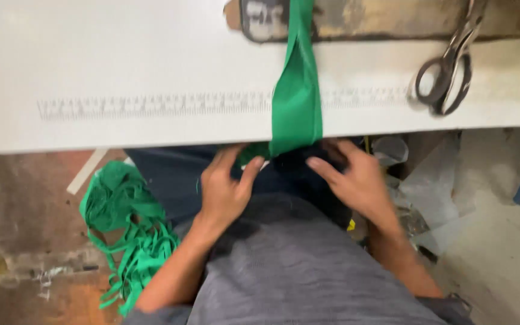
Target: Sewing green fabric strips using an industrial sewing machine at a fast, efficient pace.
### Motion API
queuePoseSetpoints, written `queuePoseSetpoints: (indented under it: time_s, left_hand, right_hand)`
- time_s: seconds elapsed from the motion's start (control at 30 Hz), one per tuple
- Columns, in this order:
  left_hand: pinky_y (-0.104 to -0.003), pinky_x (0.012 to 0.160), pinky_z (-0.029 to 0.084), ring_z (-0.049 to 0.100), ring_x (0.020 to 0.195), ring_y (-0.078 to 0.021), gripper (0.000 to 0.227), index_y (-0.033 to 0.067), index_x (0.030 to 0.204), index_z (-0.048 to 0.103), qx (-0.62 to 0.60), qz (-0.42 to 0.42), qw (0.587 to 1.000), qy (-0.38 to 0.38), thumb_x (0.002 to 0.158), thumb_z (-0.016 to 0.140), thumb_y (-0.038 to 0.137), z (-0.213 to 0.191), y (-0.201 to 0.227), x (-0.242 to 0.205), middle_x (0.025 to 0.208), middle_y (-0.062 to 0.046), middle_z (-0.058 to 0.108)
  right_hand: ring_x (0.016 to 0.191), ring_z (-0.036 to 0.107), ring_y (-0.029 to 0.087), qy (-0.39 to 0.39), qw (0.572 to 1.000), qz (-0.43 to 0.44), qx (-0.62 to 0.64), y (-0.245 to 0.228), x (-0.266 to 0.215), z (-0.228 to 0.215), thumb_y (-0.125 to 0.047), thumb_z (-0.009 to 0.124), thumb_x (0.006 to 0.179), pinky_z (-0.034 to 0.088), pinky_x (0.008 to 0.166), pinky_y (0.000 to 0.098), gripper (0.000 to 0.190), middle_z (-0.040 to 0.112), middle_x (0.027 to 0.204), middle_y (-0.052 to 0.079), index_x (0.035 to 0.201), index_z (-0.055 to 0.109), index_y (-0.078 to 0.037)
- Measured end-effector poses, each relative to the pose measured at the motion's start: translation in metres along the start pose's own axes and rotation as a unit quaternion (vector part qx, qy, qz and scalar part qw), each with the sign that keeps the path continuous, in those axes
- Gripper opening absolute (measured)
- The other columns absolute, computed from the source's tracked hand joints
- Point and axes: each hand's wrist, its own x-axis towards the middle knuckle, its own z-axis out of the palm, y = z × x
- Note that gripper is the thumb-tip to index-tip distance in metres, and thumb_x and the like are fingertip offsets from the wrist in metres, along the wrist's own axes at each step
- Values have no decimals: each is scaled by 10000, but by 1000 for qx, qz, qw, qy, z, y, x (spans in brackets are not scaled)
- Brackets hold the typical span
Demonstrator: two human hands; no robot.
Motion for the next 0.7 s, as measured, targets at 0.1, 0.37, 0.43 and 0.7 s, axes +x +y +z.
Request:
queuePoseSetpoints:
  time_s: [0.1, 0.37, 0.43, 0.7]
  left_hand:
    - [-358, 840, 673, 840, 941, -238, 316, 152, 1203, 834, -17, -56, 998, 12, 937, 921, 299, 24, -9, 5, 1005, -55, 860]
    - [-297, 686, 671, 790, 773, -166, 299, 19, 1251, 797, -162, -78, 983, 49, 956, 841, -9, 25, 48, 8, 904, -115, 807]
    - [-283, 655, 656, 779, 749, -164, 290, 34, 1229, 818, -137, -38, 988, 61, 949, 839, -36, 28, 51, 6, 887, -93, 786]
    - [-303, 498, 547, 622, 576, -184, 200, 52, 1172, 814, 55, 108, 993, -15, 988, 752, 6, 47, 27, -4, 755, -14, 474]
  right_hand:
    - [1295, 710, 376, 24, 993, 107, -39, 56, -35, 35, -161, 991, 833, 508, 1145, 546, 556, 787, 1214, 189, 1326, 766, -38]
    - [640, 760, 179, 149, 985, -32, -80, 0, -67, 26, -51, 974, 902, 590, 705, 267, 169, 752, 666, 44, 960, 820, -14]
    - [581, 738, 180, 160, 982, -54, -85, -4, -69, 27, -16, 973, 899, 573, 629, 265, 184, 734, 630, 76, 939, 801, 32]
    - [612, 753, 369, 168, 955, -183, -163, -2, -71, 34, 58, 976, 832, 597, 504, 432, 180, 785, 779, 182, 925, 821, 58]
